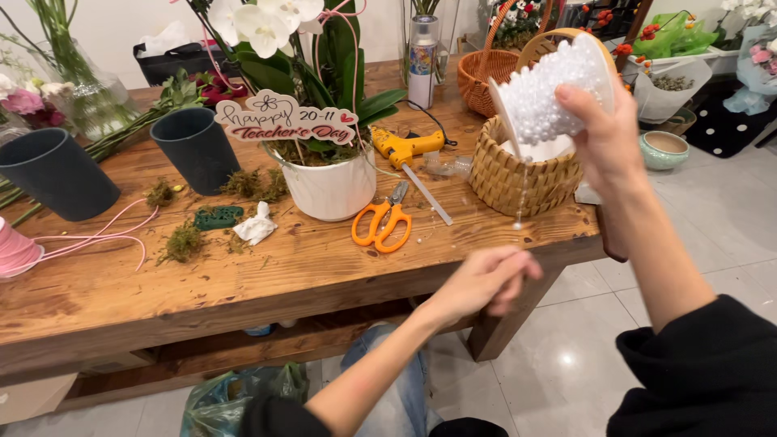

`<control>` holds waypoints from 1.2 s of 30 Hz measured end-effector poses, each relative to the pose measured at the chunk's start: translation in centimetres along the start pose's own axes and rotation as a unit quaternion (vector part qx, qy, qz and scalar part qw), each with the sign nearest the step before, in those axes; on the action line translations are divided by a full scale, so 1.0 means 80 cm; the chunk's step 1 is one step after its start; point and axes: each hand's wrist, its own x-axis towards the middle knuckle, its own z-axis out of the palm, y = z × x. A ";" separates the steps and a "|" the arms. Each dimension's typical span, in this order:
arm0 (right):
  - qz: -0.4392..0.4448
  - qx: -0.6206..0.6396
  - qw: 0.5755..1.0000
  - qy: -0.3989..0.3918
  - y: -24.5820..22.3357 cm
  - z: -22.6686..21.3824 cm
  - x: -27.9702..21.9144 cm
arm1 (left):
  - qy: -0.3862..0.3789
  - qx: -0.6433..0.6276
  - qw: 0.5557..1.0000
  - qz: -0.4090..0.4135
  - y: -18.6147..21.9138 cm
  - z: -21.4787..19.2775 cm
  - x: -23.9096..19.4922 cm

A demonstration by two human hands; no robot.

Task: The person decorates a white potted orchid with a string of small white beads. They wrap the beads around the stems and leaves, adjusting the placement to create a decorative effect. The person uses their hands to position the beads and occasionally uses orange-handled scissors to trim the bead string.

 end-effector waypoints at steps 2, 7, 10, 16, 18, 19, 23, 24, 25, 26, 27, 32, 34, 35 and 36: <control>0.045 0.030 0.997 -0.046 0.000 -0.018 0.004 | 0.039 0.030 0.999 -0.007 -0.001 -0.028 -0.034; 0.213 0.219 0.951 -0.050 0.025 -0.058 -0.007 | 0.234 0.061 0.966 -0.094 0.008 -0.120 -0.107; 0.169 0.104 0.971 -0.131 0.031 -0.059 -0.009 | 0.237 -0.017 0.971 -0.021 0.038 -0.154 -0.164; 0.014 -0.298 0.954 -0.023 0.048 -0.036 -0.014 | 0.227 0.103 0.966 -0.069 0.088 -0.146 -0.260; 0.037 -0.275 0.957 -0.084 0.051 -0.023 -0.017 | 0.223 -0.003 0.975 0.024 0.078 -0.159 -0.287; 0.038 -0.273 0.958 -0.086 0.055 -0.013 -0.020 | 0.225 -0.002 0.974 0.023 0.080 -0.160 -0.297; 0.034 -0.270 0.962 -0.015 0.066 0.017 -0.029 | 0.260 0.075 0.961 -0.050 0.071 -0.161 -0.322; 0.019 -0.232 0.973 0.007 0.068 0.023 -0.031 | 0.250 0.087 0.960 -0.094 0.066 -0.161 -0.326; 0.020 -0.231 0.973 0.005 0.071 0.024 -0.033 | 0.251 0.087 0.959 -0.095 0.058 -0.164 -0.329; 0.011 -0.274 0.962 0.002 0.074 0.024 -0.035 | 0.233 0.124 0.955 -0.134 0.050 -0.167 -0.332; 0.002 -0.317 0.948 -0.002 0.078 0.024 -0.038 | 0.214 0.160 0.948 -0.174 0.041 -0.168 -0.335; 0.039 -0.251 0.966 -0.055 0.093 0.032 -0.049 | 0.252 0.196 0.895 -0.313 -0.020 -0.156 -0.327; 0.069 -0.134 0.988 -0.018 0.097 0.033 -0.046 | 0.237 0.203 0.882 -0.354 -0.038 -0.150 -0.321; 0.140 0.014 0.990 0.031 0.099 0.031 -0.044 | 0.227 0.296 0.823 -0.428 -0.039 -0.145 -0.316; 0.207 0.161 0.962 0.081 0.100 0.030 -0.041 | 0.213 0.383 0.750 -0.495 -0.040 -0.140 -0.311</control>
